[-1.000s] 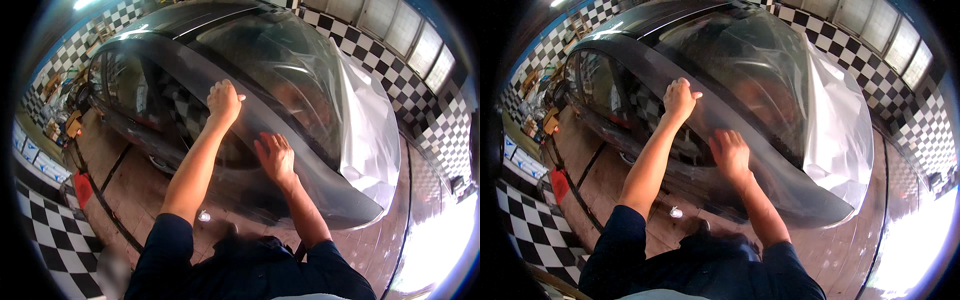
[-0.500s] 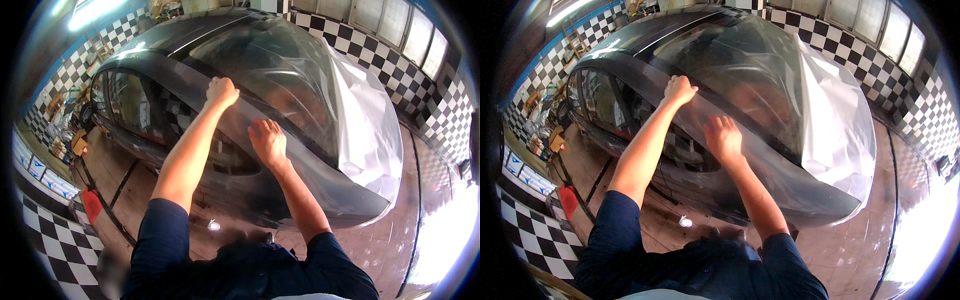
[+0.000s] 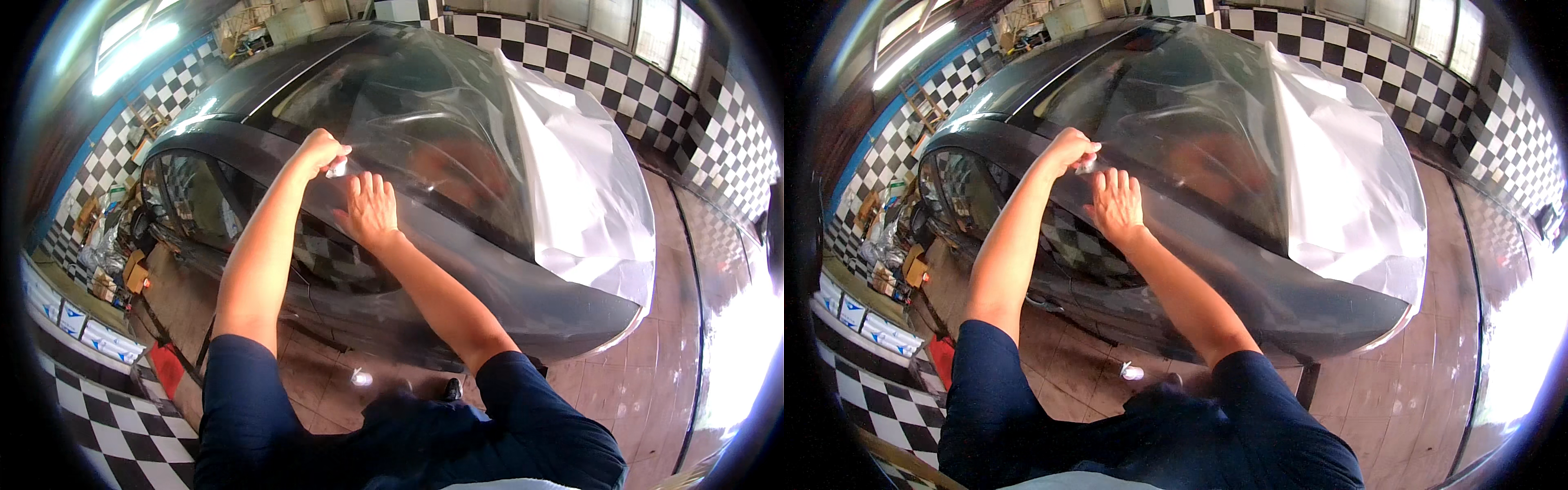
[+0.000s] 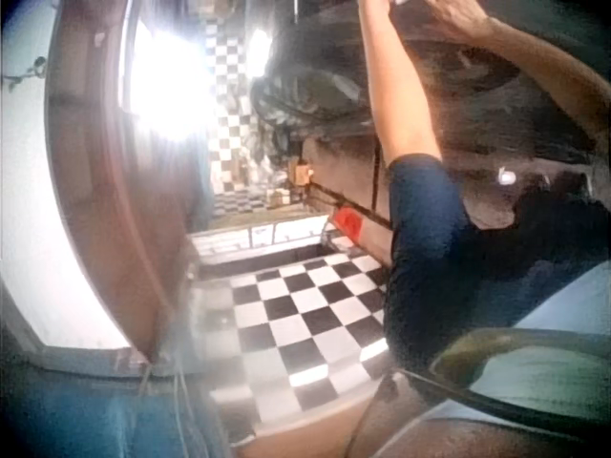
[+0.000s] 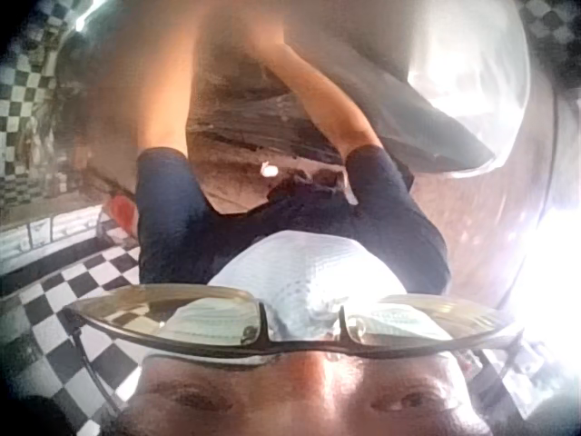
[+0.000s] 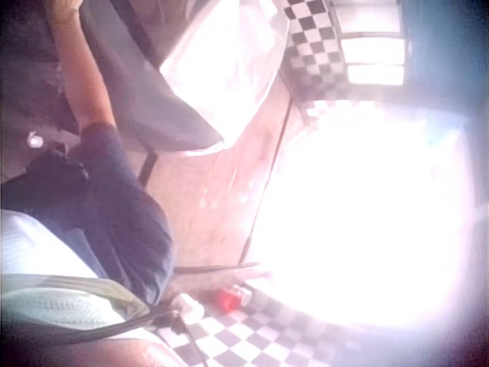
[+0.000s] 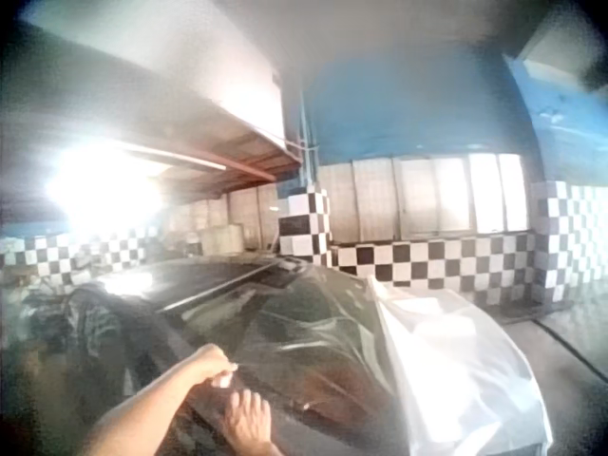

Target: The person applies a large sheet of protective film to the rear window of a car. They spray the window with a liquid from a bottle, position the film, and smooth it out with their hands to remove air bubbles and ensure adhesion.

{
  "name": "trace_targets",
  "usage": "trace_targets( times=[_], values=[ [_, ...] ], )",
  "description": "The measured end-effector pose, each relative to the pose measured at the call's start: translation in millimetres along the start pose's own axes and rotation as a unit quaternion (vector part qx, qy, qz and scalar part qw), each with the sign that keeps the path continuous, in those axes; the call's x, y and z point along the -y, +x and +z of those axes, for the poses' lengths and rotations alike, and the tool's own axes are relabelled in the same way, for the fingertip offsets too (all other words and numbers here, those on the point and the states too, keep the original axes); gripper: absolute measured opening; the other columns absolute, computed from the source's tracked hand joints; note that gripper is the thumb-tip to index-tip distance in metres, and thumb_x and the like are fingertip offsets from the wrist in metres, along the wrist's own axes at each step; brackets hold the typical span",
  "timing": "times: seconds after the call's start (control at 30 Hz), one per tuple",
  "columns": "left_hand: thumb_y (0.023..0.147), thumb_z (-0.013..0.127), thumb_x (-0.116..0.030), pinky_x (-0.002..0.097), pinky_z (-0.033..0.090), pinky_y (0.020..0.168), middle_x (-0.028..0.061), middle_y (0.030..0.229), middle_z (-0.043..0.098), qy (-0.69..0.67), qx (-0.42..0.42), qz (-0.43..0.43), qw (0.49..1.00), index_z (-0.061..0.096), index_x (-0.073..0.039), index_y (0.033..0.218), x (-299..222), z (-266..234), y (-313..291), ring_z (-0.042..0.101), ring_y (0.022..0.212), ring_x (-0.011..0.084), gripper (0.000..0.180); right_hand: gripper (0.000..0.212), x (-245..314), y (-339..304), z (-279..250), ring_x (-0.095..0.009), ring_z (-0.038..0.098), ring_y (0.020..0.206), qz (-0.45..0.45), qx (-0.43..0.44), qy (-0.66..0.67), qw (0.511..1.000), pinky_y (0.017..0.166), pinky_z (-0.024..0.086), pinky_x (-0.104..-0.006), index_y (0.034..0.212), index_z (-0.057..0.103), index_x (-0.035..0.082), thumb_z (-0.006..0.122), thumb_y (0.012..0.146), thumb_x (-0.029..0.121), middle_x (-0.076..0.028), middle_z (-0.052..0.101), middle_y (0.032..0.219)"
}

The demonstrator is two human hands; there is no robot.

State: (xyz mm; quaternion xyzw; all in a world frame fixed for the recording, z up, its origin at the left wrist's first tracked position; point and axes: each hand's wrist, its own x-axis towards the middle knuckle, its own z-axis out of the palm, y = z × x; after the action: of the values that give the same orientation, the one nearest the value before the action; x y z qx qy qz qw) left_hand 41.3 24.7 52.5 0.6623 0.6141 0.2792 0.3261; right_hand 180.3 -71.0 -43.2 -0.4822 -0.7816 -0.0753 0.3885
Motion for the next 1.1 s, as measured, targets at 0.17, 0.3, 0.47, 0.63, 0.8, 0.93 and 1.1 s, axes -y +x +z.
trace_targets(
  times=[0.17, 0.3, 0.47, 0.63, 0.8, 0.93, 1.1],
  values=[
    [0.081, 0.07, -0.022, 0.0245, 0.044, 0.053, 0.001, 0.069, 0.061, -0.112, 0.047, -0.042, 0.992, 0.062, -0.007, 0.073, -13.5, -9.1, -11.7, 0.058, 0.061, 0.0111, 0.018, 0.041, -13.0, 12.0, 10.6, -0.026, 0.049, 0.094, -0.033, -0.067, -0.071, 0.995, 0.079, 0.04, -0.038, 0.105, 0.051, 0.008, 0.067, 0.076, 0.031, -0.009, 0.05, 0.099],
    [0.08, 0.071, -0.02, 0.0244, 0.044, 0.052, 0.0006, 0.068, 0.061, -0.172, 0.085, -0.021, 0.981, 0.062, -0.008, 0.073, -4.2, -22.9, -2.9, 0.058, 0.06, 0.0102, 0.017, 0.018, -17.4, 22.4, -8.1, -0.024, 0.05, 0.084, -0.106, -0.16, -0.117, 0.975, 0.069, 0.04, -0.0354, 0.095, 0.053, 0.008, 0.054, 0.08, 0.018, -0.008, 0.05, 0.089],
    [0.081, 0.069, -0.017, 0.0224, 0.043, 0.048, -0.0009, 0.066, 0.06, -0.221, 0.096, -0.009, 0.97, 0.061, -0.009, 0.073, 9.7, -52.4, 8.4, 0.056, 0.056, 0.0081, 0.014, 0.016, -11.3, 39.6, -18.3, -0.024, 0.05, 0.084, -0.162, -0.161, -0.141, 0.963, 0.069, 0.042, -0.034, 0.089, 0.055, 0.007, 0.056, 0.075, 0.015, -0.008, 0.05, 0.086],
    [0.08, 0.07, -0.013, 0.0224, 0.042, 0.046, 0.0018, 0.064, 0.059, -0.197, 0.103, 0.001, 0.975, 0.062, -0.005, 0.074, 13.4, -67.2, 12.4, 0.055, 0.054, 0.0096, 0.012, 0.014, 8.6, 50.4, -6.1, -0.023, 0.053, 0.08, -0.193, -0.107, -0.167, 0.961, 0.069, 0.045, -0.0336, 0.084, 0.054, 0.005, 0.056, 0.074, 0.014, -0.008, 0.052, 0.081],
    [0.081, 0.07, -0.014, 0.0209, 0.043, 0.044, 0.0027, 0.064, 0.06, -0.188, 0.126, 0.022, 0.974, 0.062, 0.0, 0.082, 35.2, -73.5, 16.9, 0.057, 0.052, 0.0098, 0.016, 0.013, 22.3, 43.2, 6.5, -0.023, 0.053, 0.079, -0.2, -0.085, -0.15, 0.965, 0.068, 0.046, -0.0328, 0.081, 0.054, 0.004, 0.056, 0.072, 0.012, -0.008, 0.051, 0.079],
    [0.079, 0.071, -0.014, 0.0247, 0.045, 0.047, 0.0015, 0.065, 0.06, -0.173, 0.093, 0.003, 0.98, 0.062, -0.004, 0.076, 40.5, -65.0, 11.0, 0.057, 0.055, 0.0104, 0.014, 0.012, 19.3, 38.8, 17.9, -0.023, 0.053, 0.076, -0.2, -0.083, -0.136, 0.967, 0.068, 0.046, -0.0333, 0.08, 0.054, 0.004, 0.056, 0.071, 0.012, -0.008, 0.051, 0.079],
    [0.077, 0.073, -0.017, 0.023, 0.045, 0.049, 0.0018, 0.068, 0.061, -0.154, 0.095, 0.084, 0.98, 0.061, -0.005, 0.08, 6.3, -80.8, 7.5, 0.057, 0.056, 0.0101, 0.017, 0.012, 21.2, 49.3, -5.0, -0.024, 0.053, 0.074, -0.185, -0.149, -0.079, 0.968, 0.065, 0.047, -0.0346, 0.078, 0.053, 0.005, 0.058, 0.068, 0.007, -0.009, 0.051, 0.078]
  ],
)
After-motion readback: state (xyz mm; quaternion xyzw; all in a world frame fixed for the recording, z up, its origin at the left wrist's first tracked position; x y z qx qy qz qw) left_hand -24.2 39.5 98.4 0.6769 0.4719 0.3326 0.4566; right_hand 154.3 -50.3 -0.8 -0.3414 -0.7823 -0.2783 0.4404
